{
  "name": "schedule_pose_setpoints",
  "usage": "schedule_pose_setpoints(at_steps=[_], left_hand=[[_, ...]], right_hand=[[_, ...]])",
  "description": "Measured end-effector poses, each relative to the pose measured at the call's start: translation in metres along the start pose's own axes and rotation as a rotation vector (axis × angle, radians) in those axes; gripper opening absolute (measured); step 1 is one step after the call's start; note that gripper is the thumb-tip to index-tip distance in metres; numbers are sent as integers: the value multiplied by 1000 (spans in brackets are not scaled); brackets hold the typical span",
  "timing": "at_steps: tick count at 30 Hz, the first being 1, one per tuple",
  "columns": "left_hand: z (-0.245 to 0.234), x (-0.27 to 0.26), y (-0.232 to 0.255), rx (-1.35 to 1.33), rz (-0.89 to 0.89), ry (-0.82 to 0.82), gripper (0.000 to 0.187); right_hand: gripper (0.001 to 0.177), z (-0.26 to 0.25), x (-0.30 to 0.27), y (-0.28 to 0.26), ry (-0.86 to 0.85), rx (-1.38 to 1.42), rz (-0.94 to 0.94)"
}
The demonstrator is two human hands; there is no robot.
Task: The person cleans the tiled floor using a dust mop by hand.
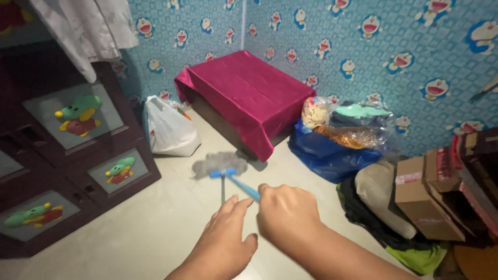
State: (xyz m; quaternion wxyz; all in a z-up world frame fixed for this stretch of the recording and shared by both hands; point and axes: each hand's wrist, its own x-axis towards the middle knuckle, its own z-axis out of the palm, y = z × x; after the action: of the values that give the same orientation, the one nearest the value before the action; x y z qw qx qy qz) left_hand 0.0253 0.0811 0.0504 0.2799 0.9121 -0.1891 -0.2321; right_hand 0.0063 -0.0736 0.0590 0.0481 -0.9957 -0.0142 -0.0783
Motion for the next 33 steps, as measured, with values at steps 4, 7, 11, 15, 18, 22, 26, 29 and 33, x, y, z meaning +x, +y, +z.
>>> schedule_pose_setpoints(at_steps=[4, 7, 11, 15, 18, 22, 26, 29, 33], left_hand=[[-3, -6, -12, -19, 31, 39, 74], [-9, -9, -21, -21, 46, 81, 73], [-12, -3, -16, -4, -30, 24, 74], [-9, 4, -7, -38, 7, 18, 74], [-9, 8, -6, -29, 10, -13, 75], [-4, 14, -3, 17, 42, -11, 78], [-3, 19, -1, 17, 49, -43, 77], [-3, 19, -3, 20, 35, -48, 78], [-3, 19, -8, 21, 3, -49, 79]], right_hand=[[26, 14, -1, 11, -210, -76, 116], [21, -28, -1, 11, -294, -120, 215], [27, -102, -12, 14, -250, -181, 96], [18, -105, -5, -1, -248, -218, 39], [11, -84, -4, -2, -63, -140, -16], [9, -42, 6, 6, 4, -90, 40], [16, -14, -6, 17, -54, -34, 51], [28, -22, -18, 19, -207, -29, 59], [29, -71, -30, 11, -353, -124, -91]])
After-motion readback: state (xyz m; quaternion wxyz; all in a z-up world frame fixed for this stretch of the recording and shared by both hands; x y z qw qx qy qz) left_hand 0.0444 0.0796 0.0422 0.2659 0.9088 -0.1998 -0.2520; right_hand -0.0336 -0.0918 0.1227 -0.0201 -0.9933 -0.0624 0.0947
